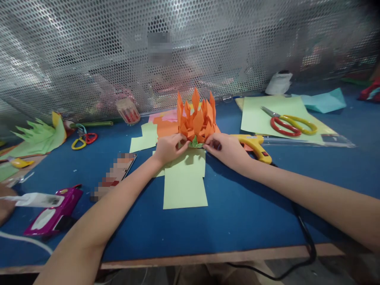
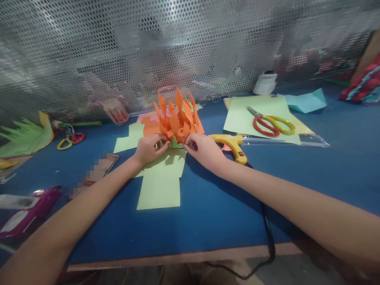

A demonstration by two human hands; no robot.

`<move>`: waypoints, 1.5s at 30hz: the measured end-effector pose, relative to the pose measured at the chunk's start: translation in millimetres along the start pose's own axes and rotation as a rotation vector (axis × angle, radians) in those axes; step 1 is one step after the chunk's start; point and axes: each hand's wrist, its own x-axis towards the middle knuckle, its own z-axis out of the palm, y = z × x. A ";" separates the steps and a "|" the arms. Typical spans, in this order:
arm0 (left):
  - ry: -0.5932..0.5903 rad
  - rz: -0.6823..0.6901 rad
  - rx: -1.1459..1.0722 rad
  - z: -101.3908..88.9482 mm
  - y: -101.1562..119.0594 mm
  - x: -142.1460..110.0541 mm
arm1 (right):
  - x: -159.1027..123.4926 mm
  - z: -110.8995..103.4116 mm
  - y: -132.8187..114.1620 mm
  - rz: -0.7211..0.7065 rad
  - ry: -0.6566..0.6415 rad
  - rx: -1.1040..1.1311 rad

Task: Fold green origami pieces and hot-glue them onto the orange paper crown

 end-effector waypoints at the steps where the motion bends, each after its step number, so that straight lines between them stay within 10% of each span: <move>1: -0.004 -0.006 -0.006 -0.1 0.2 0.1 | -0.2 0.2 0.3 -0.013 0.008 0.010; 30: -0.163 -0.099 0.079 0.3 14.6 10.8 | 1.0 8.1 4.3 -0.062 0.033 -0.159; 45: -0.409 -0.182 -0.224 -8.9 20.7 35.5 | 0.5 7.0 1.8 -0.121 -0.005 -0.197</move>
